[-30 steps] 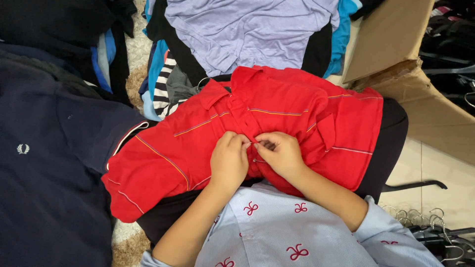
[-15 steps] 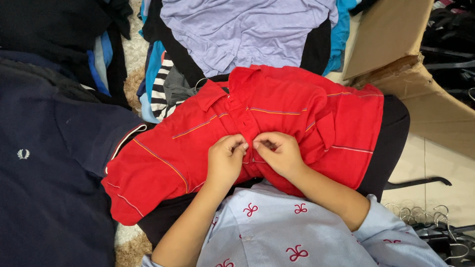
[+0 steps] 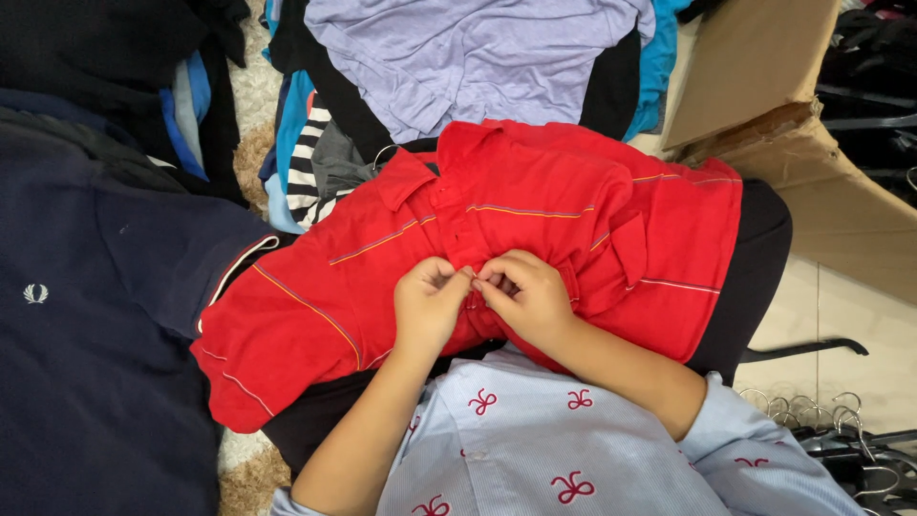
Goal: The person buttons a red shirt and a light blue shirt, placing each on a plastic hanger, and then inserts a hanger into a black t-shirt while sitting on the floor surrounded by piles of garments.
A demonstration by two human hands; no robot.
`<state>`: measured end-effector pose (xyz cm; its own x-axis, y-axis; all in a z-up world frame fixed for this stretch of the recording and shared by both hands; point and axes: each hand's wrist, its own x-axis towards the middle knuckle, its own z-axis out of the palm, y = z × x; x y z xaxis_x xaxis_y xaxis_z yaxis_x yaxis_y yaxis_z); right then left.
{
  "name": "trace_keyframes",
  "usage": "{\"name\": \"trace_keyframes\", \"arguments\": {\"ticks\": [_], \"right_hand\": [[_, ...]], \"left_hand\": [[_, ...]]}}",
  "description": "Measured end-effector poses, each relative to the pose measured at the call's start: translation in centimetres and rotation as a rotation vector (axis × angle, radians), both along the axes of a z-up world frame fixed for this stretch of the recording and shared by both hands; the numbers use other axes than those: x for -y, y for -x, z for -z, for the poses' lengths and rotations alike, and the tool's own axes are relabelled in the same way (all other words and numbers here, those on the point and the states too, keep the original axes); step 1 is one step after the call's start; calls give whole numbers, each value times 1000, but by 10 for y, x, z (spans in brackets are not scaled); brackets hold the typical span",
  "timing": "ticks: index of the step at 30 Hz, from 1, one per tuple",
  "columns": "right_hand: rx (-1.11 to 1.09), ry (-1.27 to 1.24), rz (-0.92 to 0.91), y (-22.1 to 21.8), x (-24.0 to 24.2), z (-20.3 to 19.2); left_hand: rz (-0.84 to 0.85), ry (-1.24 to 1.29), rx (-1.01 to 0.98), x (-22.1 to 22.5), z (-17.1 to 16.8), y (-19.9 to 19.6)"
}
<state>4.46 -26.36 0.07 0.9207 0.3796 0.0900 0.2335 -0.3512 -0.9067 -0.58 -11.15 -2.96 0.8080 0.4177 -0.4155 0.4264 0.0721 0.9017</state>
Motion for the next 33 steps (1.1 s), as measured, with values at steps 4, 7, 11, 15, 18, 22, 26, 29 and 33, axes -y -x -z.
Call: {"name": "trace_keyframes", "arguments": {"ticks": [4, 7, 11, 15, 18, 22, 26, 29, 33], "right_hand": [[-35, -25, 9, -2, 0, 0], [-59, -41, 12, -2, -1, -2], [-79, -61, 11, -3, 0, -5], [-68, 12, 61, -7, -1, -1], [-79, 52, 73, -8, -1, 6], [-58, 87, 69, -8, -1, 6], [-55, 239, 16, 1, 1, 11], [164, 794, -148, 16, 1, -21], [320, 971, -224, 26, 2, 20]], "left_hand": [[-68, 163, 24, 0, 4, -3], [-95, 185, 40, 1, 9, -2], [-126, 170, 83, 5, 21, 0], [-115, 124, 120, 14, -4, -2], [-102, 127, 156, 15, -7, -1], [-63, 121, 162, 13, -2, 0], [-41, -28, 145, 12, 5, 3], [-30, -45, 122, 9, 2, 0], [-8, -108, 121, 9, 1, 5]]}}
